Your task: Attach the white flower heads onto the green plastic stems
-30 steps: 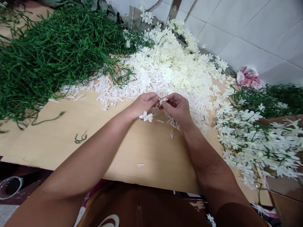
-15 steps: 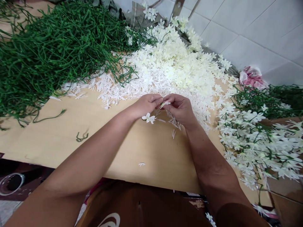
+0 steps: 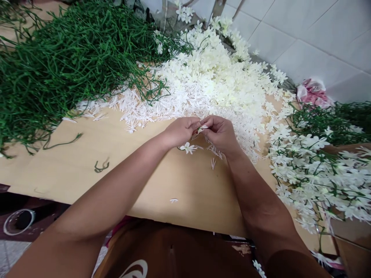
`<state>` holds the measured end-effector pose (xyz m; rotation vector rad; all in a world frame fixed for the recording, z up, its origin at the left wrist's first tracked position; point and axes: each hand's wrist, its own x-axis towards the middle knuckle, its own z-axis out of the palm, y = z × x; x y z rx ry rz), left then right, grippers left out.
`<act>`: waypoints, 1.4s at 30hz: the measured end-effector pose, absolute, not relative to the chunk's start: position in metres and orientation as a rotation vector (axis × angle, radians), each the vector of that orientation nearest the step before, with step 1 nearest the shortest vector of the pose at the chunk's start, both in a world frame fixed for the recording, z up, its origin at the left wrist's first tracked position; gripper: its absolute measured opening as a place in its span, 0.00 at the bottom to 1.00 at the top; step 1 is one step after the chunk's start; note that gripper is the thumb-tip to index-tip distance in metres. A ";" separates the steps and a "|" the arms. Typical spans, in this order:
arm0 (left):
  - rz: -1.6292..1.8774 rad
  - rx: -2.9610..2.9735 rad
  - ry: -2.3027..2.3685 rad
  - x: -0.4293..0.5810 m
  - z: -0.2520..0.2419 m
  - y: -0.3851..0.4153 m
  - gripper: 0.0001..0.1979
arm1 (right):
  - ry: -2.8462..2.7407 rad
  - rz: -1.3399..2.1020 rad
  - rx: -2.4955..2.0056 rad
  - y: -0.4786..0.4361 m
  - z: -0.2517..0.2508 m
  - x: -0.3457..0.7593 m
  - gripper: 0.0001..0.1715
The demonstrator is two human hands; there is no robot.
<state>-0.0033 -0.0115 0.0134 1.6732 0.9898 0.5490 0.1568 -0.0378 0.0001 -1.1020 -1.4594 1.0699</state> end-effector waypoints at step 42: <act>0.617 1.320 0.931 0.002 0.019 -0.007 0.15 | -1.190 1.377 -1.169 -0.031 0.003 0.150 0.24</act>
